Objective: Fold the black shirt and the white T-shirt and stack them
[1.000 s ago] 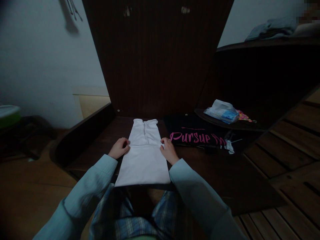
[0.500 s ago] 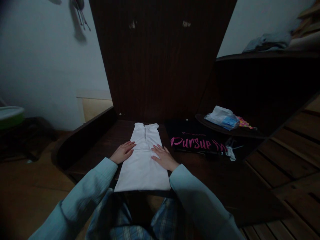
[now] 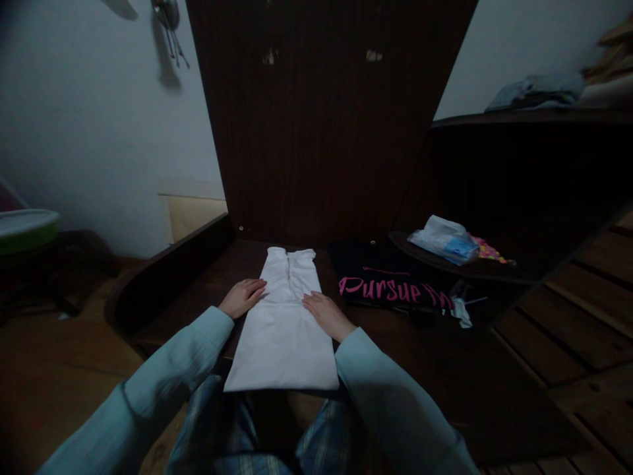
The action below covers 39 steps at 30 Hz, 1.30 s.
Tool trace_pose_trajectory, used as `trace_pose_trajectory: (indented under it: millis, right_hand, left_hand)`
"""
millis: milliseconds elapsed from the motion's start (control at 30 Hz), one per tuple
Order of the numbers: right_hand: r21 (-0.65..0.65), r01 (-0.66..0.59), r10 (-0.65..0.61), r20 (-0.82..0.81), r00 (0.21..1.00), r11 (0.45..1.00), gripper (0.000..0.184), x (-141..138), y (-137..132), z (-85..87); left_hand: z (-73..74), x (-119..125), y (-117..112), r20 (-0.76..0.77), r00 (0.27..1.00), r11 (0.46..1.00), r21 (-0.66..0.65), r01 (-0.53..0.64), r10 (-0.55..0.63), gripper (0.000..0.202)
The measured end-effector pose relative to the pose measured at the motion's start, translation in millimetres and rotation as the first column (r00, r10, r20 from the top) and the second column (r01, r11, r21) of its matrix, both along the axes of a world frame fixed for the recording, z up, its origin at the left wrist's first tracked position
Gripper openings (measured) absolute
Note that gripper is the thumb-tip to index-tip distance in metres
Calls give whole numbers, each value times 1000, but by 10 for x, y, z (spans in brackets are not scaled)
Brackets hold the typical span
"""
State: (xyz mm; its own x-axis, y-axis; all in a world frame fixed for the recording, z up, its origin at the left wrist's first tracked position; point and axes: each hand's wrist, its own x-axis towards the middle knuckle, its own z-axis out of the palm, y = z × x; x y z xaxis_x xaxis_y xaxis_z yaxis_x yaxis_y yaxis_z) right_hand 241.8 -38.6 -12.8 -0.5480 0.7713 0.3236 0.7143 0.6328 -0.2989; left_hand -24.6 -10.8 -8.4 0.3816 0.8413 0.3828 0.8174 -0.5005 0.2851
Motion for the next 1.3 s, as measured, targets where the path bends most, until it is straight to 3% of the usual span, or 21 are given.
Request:
trace_pose_trajectory:
  millis: [167,267,400,567,800,967,1100,1200,1300]
  right_hand:
    - [-9,6,-5,55,998,1000,27,-47,-76,164]
    - [23,39,-41,99,994,999,24,-159,-41,246]
    - [157,107,-124,100,987,982,23,-312,51,158]
    - [203,110,-117,25,993,973,20,-361,102,7]
    - [204,92,-95,5,995,975,21,-340,127,-17]
    - [182,91,-83,-47,995,979,18,-333,155,-44]
    - [90,95,-80,-162,984,991,14,-320,160,-27]
    - [16,135,-125,-282,951,991,12,-307,178,-46]
    - [-29,285,-271,-417,867,958,28,-288,222,-106]
  left_hand:
    - [34,-1,-11,49,995,996,-4,-87,87,38]
    - [-9,-23,180,87,991,995,-7,-98,98,34]
    - [-52,-44,551,209,963,984,-77,-160,173,35]
    - [-24,0,960,570,788,944,-327,-40,231,32]
    - [92,129,1235,697,656,892,-446,78,291,35]
    - [238,158,1217,767,569,900,-424,102,297,28]
    - [410,263,1119,832,497,938,-333,96,245,47]
    - [559,343,837,882,455,949,-236,211,119,64]
    - [597,386,290,885,465,924,-151,352,-33,59]
